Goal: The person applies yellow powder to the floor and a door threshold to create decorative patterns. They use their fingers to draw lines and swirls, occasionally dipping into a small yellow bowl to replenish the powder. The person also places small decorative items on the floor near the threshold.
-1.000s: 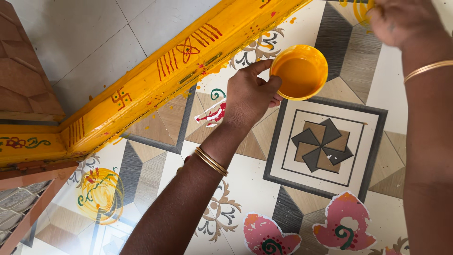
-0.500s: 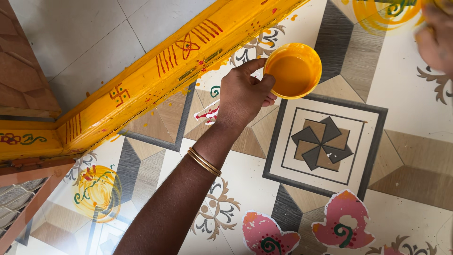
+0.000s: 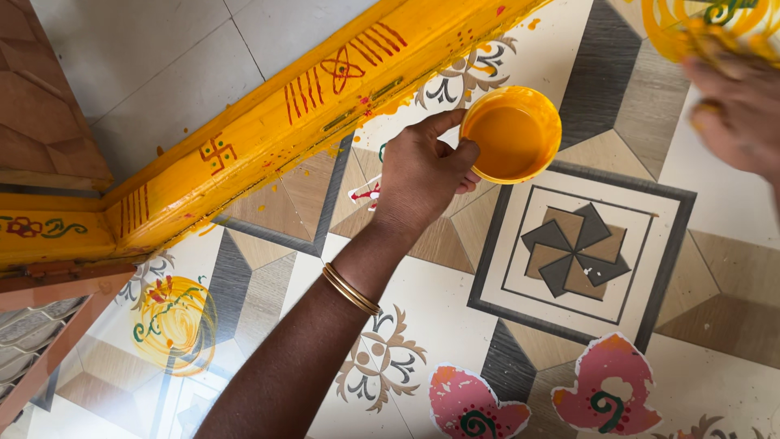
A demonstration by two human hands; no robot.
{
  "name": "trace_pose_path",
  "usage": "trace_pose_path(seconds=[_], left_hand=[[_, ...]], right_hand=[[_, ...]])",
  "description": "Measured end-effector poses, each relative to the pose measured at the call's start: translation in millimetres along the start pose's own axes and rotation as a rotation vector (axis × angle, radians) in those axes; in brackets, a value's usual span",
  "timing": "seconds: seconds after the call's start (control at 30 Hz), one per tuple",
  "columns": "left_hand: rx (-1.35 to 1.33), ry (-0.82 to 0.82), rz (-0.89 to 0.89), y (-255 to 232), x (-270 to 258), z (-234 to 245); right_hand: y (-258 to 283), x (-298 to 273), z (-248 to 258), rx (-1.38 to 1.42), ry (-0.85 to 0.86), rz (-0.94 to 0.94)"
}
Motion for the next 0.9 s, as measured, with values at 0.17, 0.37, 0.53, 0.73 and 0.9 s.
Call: trace_pose_path(seconds=[0.17, 0.37, 0.53, 0.73, 0.9], left_hand=[[0.003, -0.002, -0.01, -0.5, -6.1, -0.7], [0.011, 0.038, 0.035, -0.5, -14.4, -8.8], [-0.057, 0.058, 0.035, 6.6, -16.4, -7.8], [0.044, 0.07, 0.033, 5.5, -15.4, 4.6], [0.008, 0.055, 0.025, 6.5, -16.3, 6.3]], right_hand=[[-2.0, -16.2, 13.7, -0.524, 0.314, -0.027], [-14.4, 29.6, -24.2, -0.554, 0.107, -0.045], [-89.4, 55.6, -53.0, -0.351, 0.324, -0.518], [-106.8, 1.3, -60.0, -0.309, 0.223, -0.675], [-46.0, -20.5, -52.4, -0.585, 0.297, -0.408]])
Point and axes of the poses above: each hand's wrist, its own x-axis towards the middle knuckle, its own z-axis out of the back of the hand, y = z × x, the point moved 3 cm from there along x, towards the middle knuckle, and after that the axes turned 2 degrees about z, right-handed, at the moved point
